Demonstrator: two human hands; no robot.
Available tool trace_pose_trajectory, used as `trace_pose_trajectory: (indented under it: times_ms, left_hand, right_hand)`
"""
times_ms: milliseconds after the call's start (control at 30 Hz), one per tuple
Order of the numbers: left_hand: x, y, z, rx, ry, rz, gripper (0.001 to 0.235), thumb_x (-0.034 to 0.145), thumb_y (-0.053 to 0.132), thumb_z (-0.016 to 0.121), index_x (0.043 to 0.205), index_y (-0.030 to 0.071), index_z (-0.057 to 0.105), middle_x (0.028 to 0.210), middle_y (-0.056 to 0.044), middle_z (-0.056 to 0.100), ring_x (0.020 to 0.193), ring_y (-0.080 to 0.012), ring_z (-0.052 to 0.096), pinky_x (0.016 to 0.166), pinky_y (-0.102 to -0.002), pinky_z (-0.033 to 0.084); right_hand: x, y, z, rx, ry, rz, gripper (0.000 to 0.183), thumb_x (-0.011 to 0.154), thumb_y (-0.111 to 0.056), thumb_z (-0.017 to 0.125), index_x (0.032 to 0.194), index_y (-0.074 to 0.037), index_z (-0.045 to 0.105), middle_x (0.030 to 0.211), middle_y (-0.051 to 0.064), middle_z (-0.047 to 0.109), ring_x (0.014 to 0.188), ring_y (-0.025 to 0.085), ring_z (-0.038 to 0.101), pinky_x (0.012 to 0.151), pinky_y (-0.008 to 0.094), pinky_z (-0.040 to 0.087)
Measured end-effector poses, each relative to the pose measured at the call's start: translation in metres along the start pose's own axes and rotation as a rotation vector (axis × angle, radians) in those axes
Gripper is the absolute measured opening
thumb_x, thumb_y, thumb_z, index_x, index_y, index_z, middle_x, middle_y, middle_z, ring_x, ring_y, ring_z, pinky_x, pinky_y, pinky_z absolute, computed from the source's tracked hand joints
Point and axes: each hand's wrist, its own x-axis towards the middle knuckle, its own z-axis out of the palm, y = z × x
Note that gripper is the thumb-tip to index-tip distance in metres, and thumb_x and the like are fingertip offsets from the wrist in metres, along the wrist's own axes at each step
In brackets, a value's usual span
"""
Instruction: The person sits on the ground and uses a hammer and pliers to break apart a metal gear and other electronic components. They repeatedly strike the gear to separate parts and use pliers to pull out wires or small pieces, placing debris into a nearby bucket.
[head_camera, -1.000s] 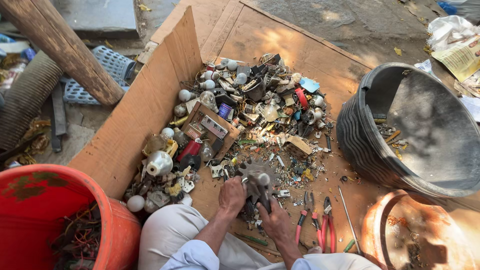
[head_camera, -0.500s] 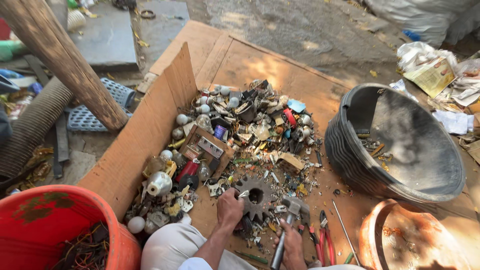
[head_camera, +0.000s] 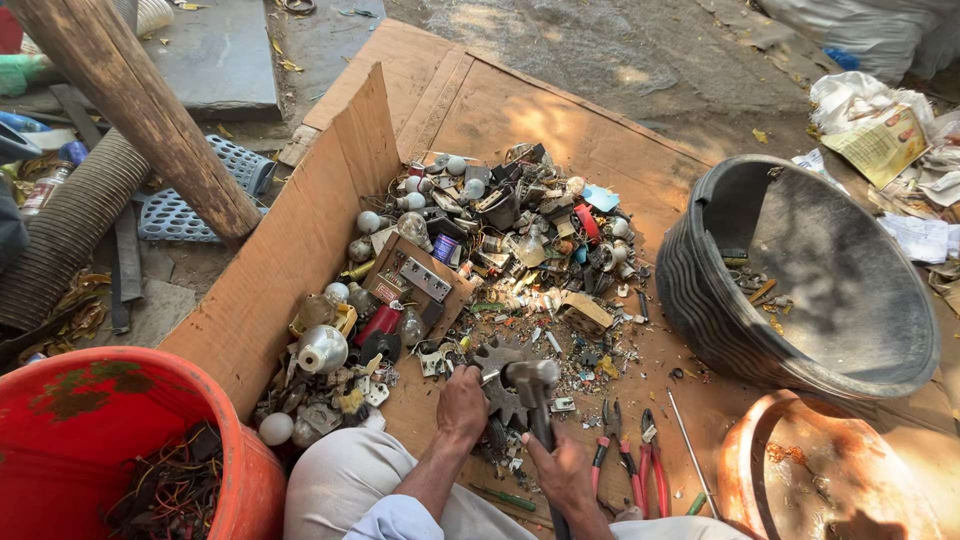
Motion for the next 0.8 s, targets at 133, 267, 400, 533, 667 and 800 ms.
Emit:
trace_pose_trajectory:
  times_ms: [133,267,400,533,667,800]
  left_hand:
    - [-0.002,0.002,-0.003,0.013,0.010,-0.014,0.012,0.081,0.000,0.074,0.091,0.004,0.069,0.099,-0.012,0.068,0.086,-0.0277,0.069,0.073,-0.040,0.060]
    - [-0.003,0.003,-0.005,0.014,0.014,0.005,0.008,0.086,0.001,0.072,0.090,0.004,0.067,0.097,-0.011,0.068,0.084,-0.0252,0.070,0.071,-0.038,0.061]
    - [0.000,0.004,-0.003,-0.003,0.007,-0.012,0.011,0.082,-0.002,0.071,0.089,0.004,0.066,0.097,-0.011,0.067,0.083,-0.0264,0.069,0.071,-0.039,0.060]
    - [0.000,0.000,0.000,0.043,0.046,0.017,0.010,0.083,-0.006,0.065,0.086,0.004,0.066,0.095,-0.012,0.068,0.082,-0.0276,0.070,0.074,-0.041,0.060]
    - [0.001,0.002,-0.003,0.004,0.043,0.013,0.009,0.081,-0.005,0.067,0.086,0.002,0.065,0.096,-0.014,0.068,0.084,-0.0320,0.069,0.075,-0.045,0.058]
    - [0.000,0.003,-0.007,-0.024,0.089,0.056,0.012,0.080,-0.005,0.068,0.089,0.003,0.068,0.096,-0.015,0.068,0.086,-0.0353,0.069,0.076,-0.047,0.056]
  right_hand:
    - [-0.005,-0.024,0.005,-0.208,0.051,-0.051,0.047,0.084,-0.045,0.072,0.111,-0.007,0.068,0.064,0.015,0.066,0.057,0.030,0.067,0.058,0.045,0.052]
    - [-0.002,-0.040,0.007,-0.314,0.030,-0.106,0.047,0.086,-0.043,0.070,0.116,-0.007,0.066,0.069,0.017,0.068,0.064,0.035,0.068,0.061,0.048,0.050]
    - [-0.001,-0.051,-0.001,-0.266,0.010,-0.093,0.044,0.087,-0.042,0.069,0.114,-0.008,0.066,0.070,0.014,0.071,0.066,0.034,0.072,0.062,0.047,0.053]
    - [-0.008,-0.052,-0.002,-0.273,0.064,-0.011,0.046,0.086,-0.044,0.067,0.119,-0.011,0.064,0.065,0.018,0.068,0.062,0.035,0.072,0.063,0.046,0.053]
    - [-0.005,-0.050,0.002,-0.310,0.089,-0.174,0.042,0.088,-0.043,0.068,0.112,-0.007,0.066,0.068,0.017,0.069,0.065,0.037,0.070,0.061,0.048,0.051]
    - [-0.003,-0.047,0.001,-0.295,0.039,-0.203,0.042,0.088,-0.040,0.069,0.112,-0.006,0.066,0.069,0.016,0.069,0.064,0.036,0.069,0.060,0.047,0.052]
